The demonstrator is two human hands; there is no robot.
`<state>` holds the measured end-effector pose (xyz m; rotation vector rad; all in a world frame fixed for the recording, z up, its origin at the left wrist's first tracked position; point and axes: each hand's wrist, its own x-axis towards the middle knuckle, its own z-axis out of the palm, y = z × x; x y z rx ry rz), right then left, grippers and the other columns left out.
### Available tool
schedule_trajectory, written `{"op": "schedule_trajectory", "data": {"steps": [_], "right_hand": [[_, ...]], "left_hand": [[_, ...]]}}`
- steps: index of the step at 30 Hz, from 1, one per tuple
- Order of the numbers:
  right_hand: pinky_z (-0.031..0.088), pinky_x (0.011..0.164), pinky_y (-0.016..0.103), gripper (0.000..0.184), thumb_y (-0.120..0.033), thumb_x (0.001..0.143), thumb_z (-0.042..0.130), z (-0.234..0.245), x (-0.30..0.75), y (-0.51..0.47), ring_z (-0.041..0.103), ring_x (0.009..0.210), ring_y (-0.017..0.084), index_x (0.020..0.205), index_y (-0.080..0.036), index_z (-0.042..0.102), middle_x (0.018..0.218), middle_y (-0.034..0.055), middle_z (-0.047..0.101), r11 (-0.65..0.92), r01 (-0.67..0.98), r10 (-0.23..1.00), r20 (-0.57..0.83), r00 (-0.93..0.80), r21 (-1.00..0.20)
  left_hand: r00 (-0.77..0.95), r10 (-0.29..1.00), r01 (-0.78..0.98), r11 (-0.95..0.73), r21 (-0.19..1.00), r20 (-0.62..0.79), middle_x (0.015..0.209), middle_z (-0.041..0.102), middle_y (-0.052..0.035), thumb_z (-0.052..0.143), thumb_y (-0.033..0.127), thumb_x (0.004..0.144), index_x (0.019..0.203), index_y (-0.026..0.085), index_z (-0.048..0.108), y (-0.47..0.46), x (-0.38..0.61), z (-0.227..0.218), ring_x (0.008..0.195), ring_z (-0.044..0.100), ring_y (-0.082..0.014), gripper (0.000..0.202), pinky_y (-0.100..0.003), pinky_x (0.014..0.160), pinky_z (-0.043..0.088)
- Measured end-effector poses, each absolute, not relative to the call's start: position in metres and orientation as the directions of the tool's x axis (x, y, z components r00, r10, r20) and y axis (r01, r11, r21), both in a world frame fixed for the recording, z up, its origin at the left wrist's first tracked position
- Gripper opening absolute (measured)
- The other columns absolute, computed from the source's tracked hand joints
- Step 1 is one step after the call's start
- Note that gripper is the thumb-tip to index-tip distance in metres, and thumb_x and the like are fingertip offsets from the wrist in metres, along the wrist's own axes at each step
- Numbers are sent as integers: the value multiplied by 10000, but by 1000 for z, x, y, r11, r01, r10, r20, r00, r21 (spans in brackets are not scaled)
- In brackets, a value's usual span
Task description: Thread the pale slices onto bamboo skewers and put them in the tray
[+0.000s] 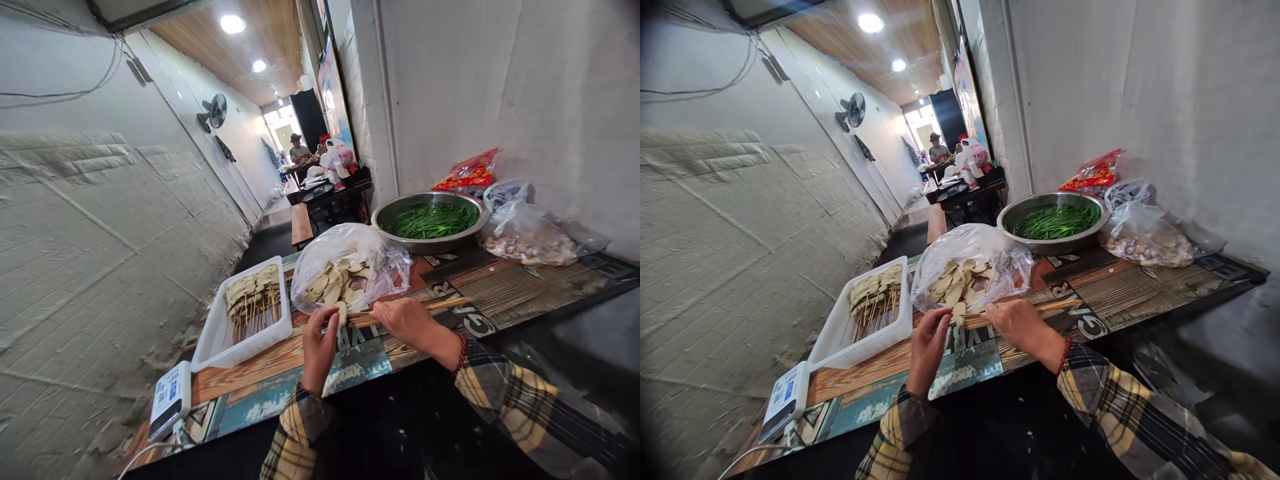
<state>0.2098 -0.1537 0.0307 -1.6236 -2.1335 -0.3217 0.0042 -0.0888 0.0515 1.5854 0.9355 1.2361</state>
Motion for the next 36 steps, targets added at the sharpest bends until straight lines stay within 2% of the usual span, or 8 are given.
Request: {"op": "schedule_trajectory", "data": {"steps": [7, 11, 15, 20, 24, 27, 33, 36], "right_hand": [[234, 513, 290, 318, -295, 1008, 390, 30, 203, -157, 601, 571, 153, 792, -173, 589, 664, 53, 660, 330, 944, 847, 448, -287, -19], [239, 512, 282, 322, -294, 1014, 376, 27, 204, -159, 602, 574, 149, 802, -178, 590, 683, 44, 671, 352, 936, 857, 401, -325, 8], [226, 506, 285, 343, -309, 1020, 356, 26, 203, -161, 611, 567, 150, 805, -175, 587, 681, 42, 676, 383, 924, 854, 375, -362, 21], [229, 504, 281, 415, -345, 1035, 303, 23, 198, -161, 609, 561, 146, 773, -181, 580, 659, 35, 664, 414, 910, 838, 391, -380, -2], [246, 509, 274, 462, -368, 1042, 263, 22, 195, -161, 614, 577, 147, 768, -179, 584, 665, 41, 663, 441, 898, 829, 383, -409, 5], [258, 515, 271, 472, -375, 1042, 261, 24, 194, -161, 618, 582, 145, 762, -182, 587, 669, 35, 666, 450, 893, 831, 366, -419, 2], [289, 526, 279, 440, -361, 1033, 295, 21, 210, -160, 630, 599, 158, 760, -188, 595, 682, 29, 666, 394, 918, 844, 374, -384, 53], [328, 545, 275, 412, -366, 1021, 332, 15, 230, -158, 646, 634, 167, 757, -194, 598, 692, 28, 668, 333, 942, 862, 388, -326, 51]], "left_hand": [[416, 765, 265, -619, 739, 491, 798, 635, -59, 666, 268, 782, 731, 245, 712, -97, 2, 52, 824, 556, -228, 72, -337, 784, 397], [585, 609, 434, -793, 428, 535, 826, 623, -61, 542, 212, 871, 769, 228, 660, -100, -6, 49, 814, 533, -214, 157, -346, 771, 388], [675, 518, 528, -836, 146, 526, 816, 594, -58, 458, 141, 902, 794, 200, 591, -106, -11, 43, 791, 490, -211, 182, -346, 737, 380], [680, 496, 561, -826, 51, 541, 773, 571, -55, 440, 102, 899, 767, 200, 550, -111, -17, 41, 748, 460, -208, 197, -346, 694, 369], [676, 475, 541, -839, 58, 563, 749, 561, -48, 416, 118, 909, 755, 204, 543, -114, -28, 42, 727, 458, -198, 218, -338, 690, 365], [638, 506, 531, -835, 145, 581, 727, 551, -42, 388, 144, 922, 742, 211, 535, -115, -36, 40, 712, 459, -192, 242, -330, 683, 365], [482, 727, 463, -685, 562, 489, 713, 545, -37, 392, 266, 927, 667, 214, 520, -105, -68, 35, 677, 476, -183, 294, -294, 633, 377], [342, 818, 350, -567, 746, 462, 677, 564, -38, 553, 368, 846, 639, 227, 558, -97, -94, 31, 695, 509, -201, 250, -292, 663, 401]]}}
